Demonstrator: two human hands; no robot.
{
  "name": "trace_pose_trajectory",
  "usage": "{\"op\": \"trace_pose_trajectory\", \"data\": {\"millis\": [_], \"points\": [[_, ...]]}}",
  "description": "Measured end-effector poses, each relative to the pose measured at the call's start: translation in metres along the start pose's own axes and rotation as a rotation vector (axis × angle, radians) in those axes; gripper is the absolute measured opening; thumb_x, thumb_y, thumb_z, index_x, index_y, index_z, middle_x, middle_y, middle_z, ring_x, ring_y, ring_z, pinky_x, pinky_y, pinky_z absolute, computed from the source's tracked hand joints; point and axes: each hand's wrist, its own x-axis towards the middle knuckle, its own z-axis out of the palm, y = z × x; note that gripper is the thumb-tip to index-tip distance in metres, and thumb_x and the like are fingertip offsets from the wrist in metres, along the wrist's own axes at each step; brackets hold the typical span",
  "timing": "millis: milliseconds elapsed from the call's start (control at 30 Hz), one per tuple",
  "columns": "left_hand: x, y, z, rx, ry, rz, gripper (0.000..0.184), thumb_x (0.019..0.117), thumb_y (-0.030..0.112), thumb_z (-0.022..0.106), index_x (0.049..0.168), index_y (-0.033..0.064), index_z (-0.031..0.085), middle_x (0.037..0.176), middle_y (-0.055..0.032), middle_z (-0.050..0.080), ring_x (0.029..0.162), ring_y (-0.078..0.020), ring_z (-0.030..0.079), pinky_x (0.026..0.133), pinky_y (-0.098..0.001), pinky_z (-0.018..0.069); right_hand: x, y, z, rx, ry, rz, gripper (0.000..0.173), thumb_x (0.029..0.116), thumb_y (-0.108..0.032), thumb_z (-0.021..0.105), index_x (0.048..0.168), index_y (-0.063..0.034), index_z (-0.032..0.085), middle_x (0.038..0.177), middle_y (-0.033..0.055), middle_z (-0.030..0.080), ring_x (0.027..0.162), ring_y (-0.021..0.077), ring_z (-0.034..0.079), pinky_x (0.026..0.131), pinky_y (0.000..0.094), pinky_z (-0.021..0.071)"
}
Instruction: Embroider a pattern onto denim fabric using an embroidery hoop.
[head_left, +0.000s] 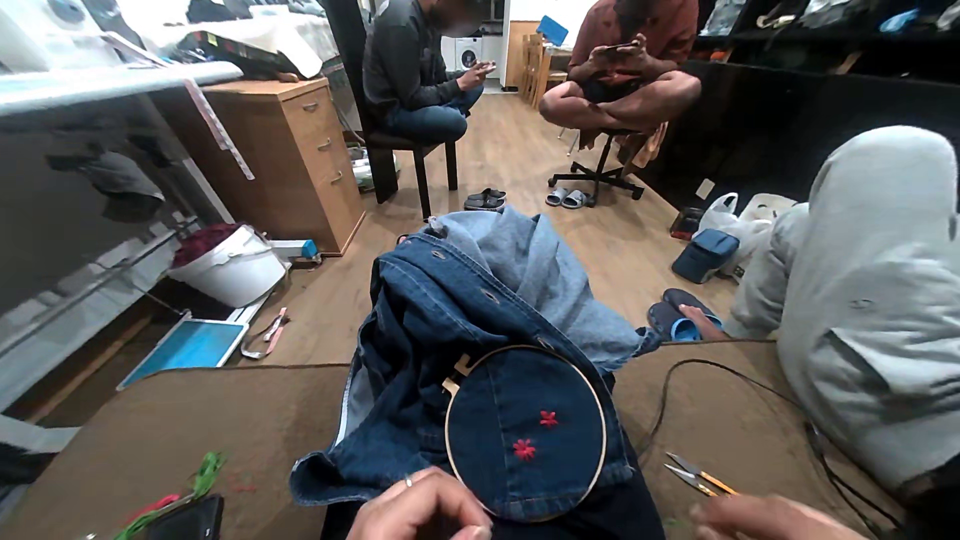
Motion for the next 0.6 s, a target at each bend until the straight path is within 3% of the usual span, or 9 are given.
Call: {"op": "trace_pose_trajectory", "data": {"millis": [33,100,167,233,300,367,433,533,600], "points": [[-0.005,-0.006,-0.006,-0.001,-0.063,-0.089,0.020,0.1024,0.016,0.062,0.101,-0.0032,0.067,0.099,-0.0132,0.073,0.089,-0.0160,0.073,0.080,-0.0358,0.0622,0.001,0.009,-0.018,-0.117,-0.134,0.075,0.026,0.1006,-0.019,0.060,0.097,0.0033,0.073,0.082,0.0198,0.072,0.067,0.0299,0.066,0.063,0.0443,0.0542],[-0.012,-0.017,-0.011,0.090,-0.228,-0.207,0.027,0.1055,0.019,0.056,0.109,-0.0062,0.064,0.108,-0.0195,0.071,0.095,-0.0236,0.072,0.085,-0.0425,0.0596,-0.001,0.023,-0.045,-0.263,-0.424,0.238,0.037,0.1014,-0.025,0.061,0.121,0.0042,0.070,0.118,0.0318,0.067,0.107,0.0512,0.066,0.089,0.0659,0.0512],[-0.017,-0.030,-0.007,0.163,-0.312,-0.245,0.030,0.1068,0.021,0.054,0.112,-0.0083,0.060,0.118,-0.0245,0.068,0.103,-0.0288,0.070,0.090,-0.0457,0.0573,0.000,0.032,-0.051,-0.265,-0.487,0.294,0.043,0.1014,-0.027,0.062,0.131,0.0042,0.064,0.135,0.0339,0.059,0.126,0.0549,0.056,0.103,0.0697,0.0424],[-0.018,-0.036,-0.001,0.131,-0.285,-0.268,0.031,0.1073,0.021,0.053,0.112,-0.0088,0.056,0.124,-0.0267,0.065,0.109,-0.0290,0.069,0.093,-0.0453,0.0563,0.008,0.039,-0.035,-0.104,-0.411,0.264,0.030,0.1027,-0.018,0.061,0.120,0.0054,0.068,0.112,0.0255,0.070,0.097,0.0386,0.072,0.084,0.0539,0.0595],[-0.014,-0.034,0.006,0.027,-0.238,-0.318,0.035,0.1068,0.020,0.052,0.120,-0.0121,0.048,0.126,-0.0285,0.060,0.112,-0.0284,0.066,0.095,-0.0447,0.0556,0.012,0.048,-0.001,0.133,-0.404,0.301,0.028,0.1032,-0.018,0.060,0.118,0.0053,0.066,0.095,0.0171,0.074,0.079,0.0274,0.074,0.072,0.0464,0.0623],[-0.009,-0.030,0.015,-0.138,-0.116,-0.386,0.038,0.1047,0.016,0.055,0.128,-0.0116,0.043,0.120,-0.0206,0.060,0.109,-0.0200,0.065,0.095,-0.0393,0.0555,0.011,0.051,0.036,0.304,-0.395,0.411,0.036,0.1009,-0.023,0.064,0.123,0.0048,0.060,0.092,0.0118,0.075,0.075,0.0232,0.074,0.069,0.0439,0.0626],[-0.006,-0.028,0.025,-0.362,0.109,-0.438,0.028,0.1004,0.006,0.057,0.121,-0.0015,0.040,0.103,-0.0054,0.061,0.092,-0.0093,0.065,0.087,-0.0337,0.0564,0.011,0.046,0.061,0.447,-0.309,0.537,0.040,0.0980,-0.021,0.068,0.125,0.0020,0.051,0.087,0.0063,0.072,0.069,0.0193,0.072,0.060,0.0392,0.0620],[0.000,-0.016,0.027,-0.750,0.348,-0.484,0.029,0.0988,-0.005,0.051,0.115,0.0109,0.033,0.102,-0.0013,0.066,0.094,-0.0153,0.071,0.092,-0.0423,0.0599,0.018,0.032,0.074,0.731,-0.140,0.626,0.046,0.0931,-0.007,0.069,0.130,0.0004,0.043,0.082,0.0013,0.066,0.061,0.0153,0.069,0.054,0.0346,0.0622],[0.000,-0.007,0.024,-0.977,0.379,-0.451,0.027,0.1019,0.001,0.048,0.122,0.0119,0.033,0.109,-0.0067,0.070,0.102,-0.0243,0.073,0.096,-0.0503,0.0585,0.026,0.020,0.076,0.947,-0.060,0.635,0.052,0.0886,0.000,0.070,0.132,0.0005,0.042,0.084,0.0001,0.064,0.065,0.0156,0.070,0.060,0.0370,0.0652]]}}
